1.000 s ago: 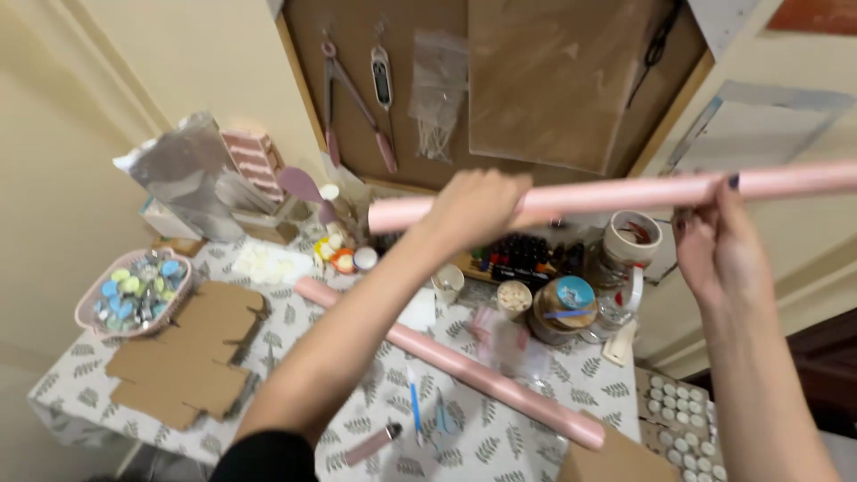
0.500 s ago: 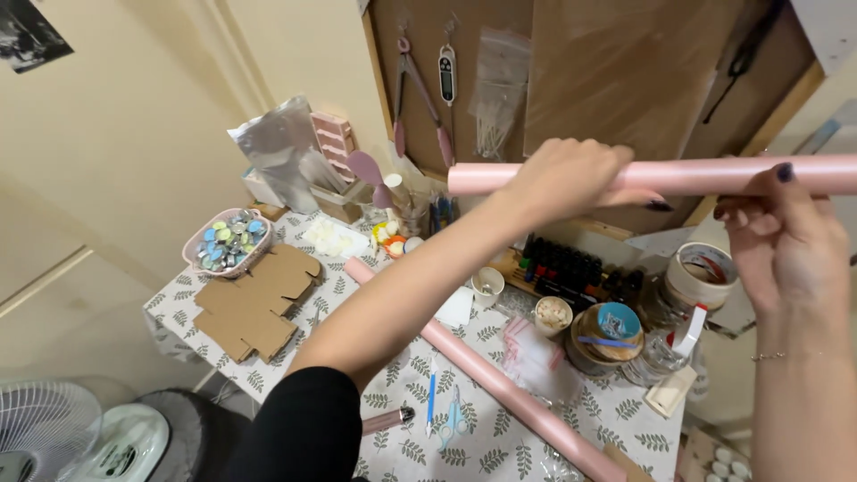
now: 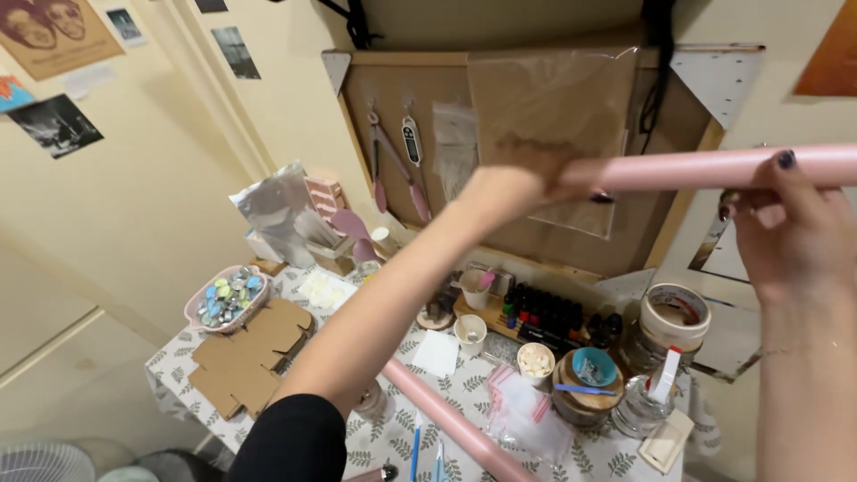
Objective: The person wraps an object in pink paper and rolls it into a cylinder, then uses shears to cut the excess paper at the ends.
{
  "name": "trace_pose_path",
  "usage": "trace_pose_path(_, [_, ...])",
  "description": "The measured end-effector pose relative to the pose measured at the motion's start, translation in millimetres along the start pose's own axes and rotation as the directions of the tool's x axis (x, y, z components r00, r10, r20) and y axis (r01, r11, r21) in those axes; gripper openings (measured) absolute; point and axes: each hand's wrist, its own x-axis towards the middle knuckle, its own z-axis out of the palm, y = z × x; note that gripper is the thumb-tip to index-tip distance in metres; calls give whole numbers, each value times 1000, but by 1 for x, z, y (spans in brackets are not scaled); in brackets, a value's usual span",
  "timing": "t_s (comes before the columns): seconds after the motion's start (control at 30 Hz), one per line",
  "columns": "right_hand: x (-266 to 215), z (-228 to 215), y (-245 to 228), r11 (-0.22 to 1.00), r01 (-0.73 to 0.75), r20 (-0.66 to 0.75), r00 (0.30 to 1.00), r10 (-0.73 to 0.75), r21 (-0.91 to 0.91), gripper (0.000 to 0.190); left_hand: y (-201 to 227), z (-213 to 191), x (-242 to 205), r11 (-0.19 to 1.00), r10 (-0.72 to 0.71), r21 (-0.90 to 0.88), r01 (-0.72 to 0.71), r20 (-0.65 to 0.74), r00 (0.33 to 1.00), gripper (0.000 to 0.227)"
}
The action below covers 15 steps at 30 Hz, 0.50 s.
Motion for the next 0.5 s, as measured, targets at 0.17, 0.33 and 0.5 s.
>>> trace_pose_path(0.17, [17,17,18,994,71,100,992,-79,82,12,-12,-45,-2,992,74,112,-66,-71,995,43])
trace_pose_path(0.33, [6,51,19,999,27,68,997,-29,36,18,-7,-75,-12,948,-231,-177,263,184,955,36])
trace_pose_path(0.5, [-21,58,-3,991,121,87,989,-117,-47,20,-11,-54,-11,979,-136,-141,148,91,987,37])
